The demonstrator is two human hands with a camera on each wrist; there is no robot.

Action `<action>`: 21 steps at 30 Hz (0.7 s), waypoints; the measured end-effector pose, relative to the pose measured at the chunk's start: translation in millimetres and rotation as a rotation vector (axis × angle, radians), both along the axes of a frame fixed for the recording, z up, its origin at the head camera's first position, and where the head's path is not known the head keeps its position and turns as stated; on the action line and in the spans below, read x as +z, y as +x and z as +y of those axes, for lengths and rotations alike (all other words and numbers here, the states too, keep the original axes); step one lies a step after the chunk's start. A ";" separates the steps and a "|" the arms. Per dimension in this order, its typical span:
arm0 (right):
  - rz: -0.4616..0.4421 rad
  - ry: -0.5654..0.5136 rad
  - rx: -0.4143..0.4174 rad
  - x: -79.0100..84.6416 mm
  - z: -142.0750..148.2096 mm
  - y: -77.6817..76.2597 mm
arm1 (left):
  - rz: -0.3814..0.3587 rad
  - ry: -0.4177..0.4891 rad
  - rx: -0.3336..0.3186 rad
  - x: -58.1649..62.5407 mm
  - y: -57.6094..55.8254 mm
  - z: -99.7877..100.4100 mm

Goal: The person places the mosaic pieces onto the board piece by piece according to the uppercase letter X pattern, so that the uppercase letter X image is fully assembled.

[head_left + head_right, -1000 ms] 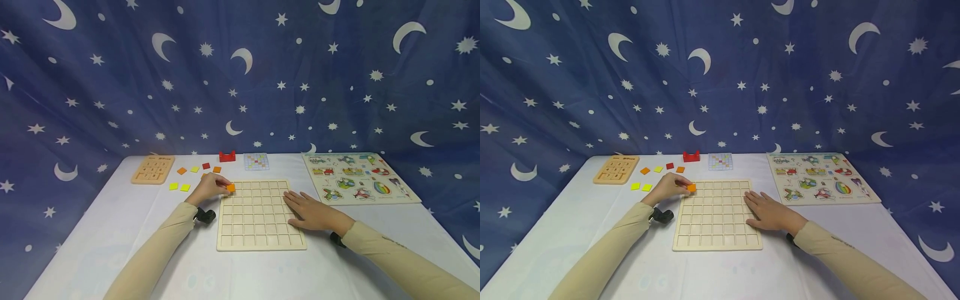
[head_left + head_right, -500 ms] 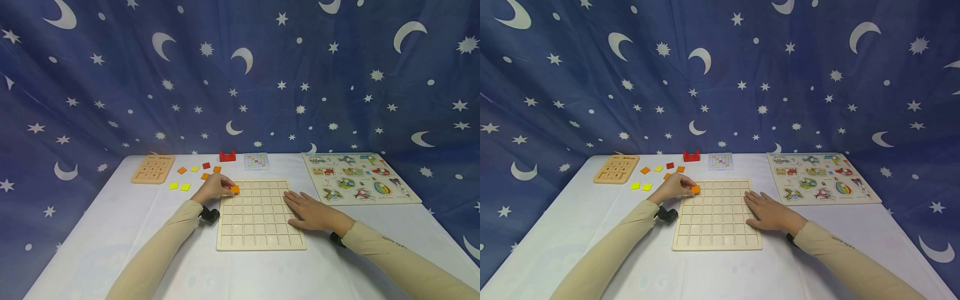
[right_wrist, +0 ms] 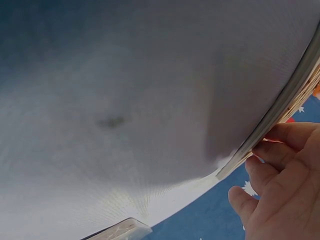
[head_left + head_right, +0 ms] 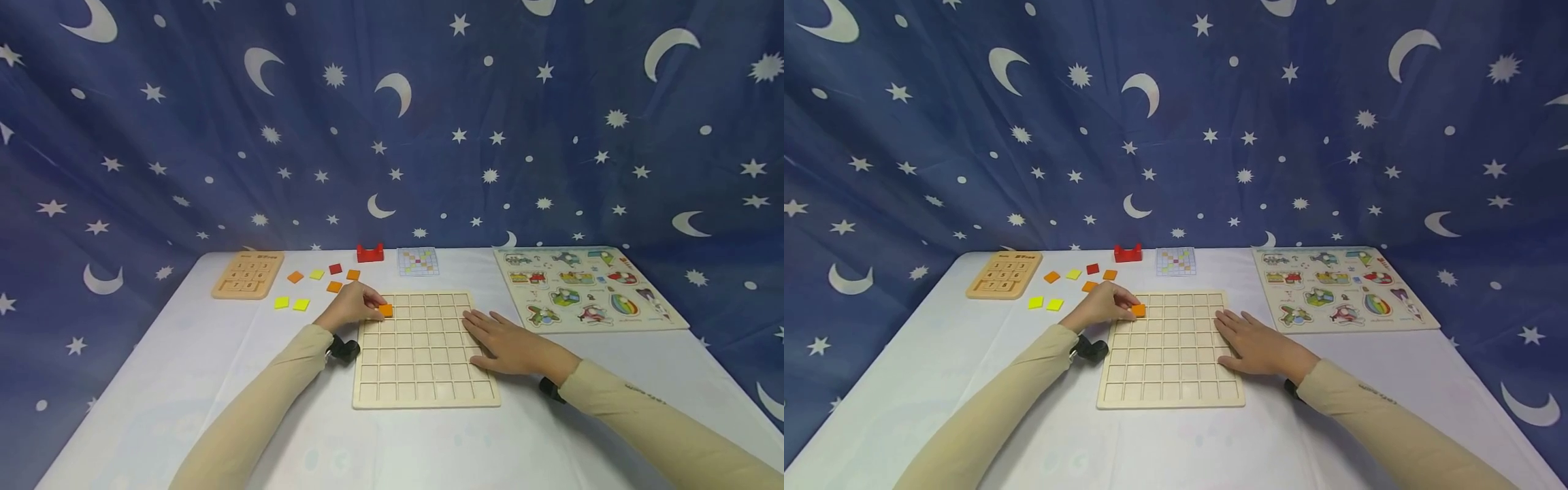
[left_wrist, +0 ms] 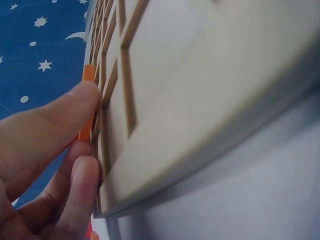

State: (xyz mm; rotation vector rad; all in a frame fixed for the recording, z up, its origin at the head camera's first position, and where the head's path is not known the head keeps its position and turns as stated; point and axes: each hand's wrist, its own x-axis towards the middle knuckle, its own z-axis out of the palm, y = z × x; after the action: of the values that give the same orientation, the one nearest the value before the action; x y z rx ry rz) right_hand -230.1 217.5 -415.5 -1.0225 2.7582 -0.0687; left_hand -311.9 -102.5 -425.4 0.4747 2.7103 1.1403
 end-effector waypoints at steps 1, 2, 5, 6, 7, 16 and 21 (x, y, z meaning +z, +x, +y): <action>0.000 -0.001 0.001 0.0 0.1 -0.3 | 0.003 -0.003 -0.005 0.4 0.0 0.3; -0.001 -0.002 0.002 -0.2 0.1 -0.5 | 0.003 -0.007 -0.007 0.8 0.0 0.6; -0.006 -0.004 0.005 -0.6 0.1 -0.6 | 0.007 -0.020 -0.013 1.9 0.3 1.3; -0.008 -0.005 0.005 -0.7 0.1 -0.5 | 0.007 -0.024 -0.015 2.1 0.3 1.6; -0.008 -0.004 0.004 -0.8 0.0 -0.4 | 0.004 -0.026 -0.012 2.4 0.5 1.7; -0.009 -0.006 0.000 0.3 0.0 -0.1 | -0.011 -0.047 -0.010 4.4 -1.2 4.8; -0.009 -0.001 -0.005 -0.6 0.6 -0.6 | -0.023 -0.063 -0.006 4.9 -2.0 6.1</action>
State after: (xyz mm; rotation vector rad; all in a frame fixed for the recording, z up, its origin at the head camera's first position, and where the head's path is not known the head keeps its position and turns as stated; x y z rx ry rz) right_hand -230.7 218.0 -416.1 -1.0138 2.7529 -0.0754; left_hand -313.9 -96.4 -420.6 0.4579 2.7141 1.0490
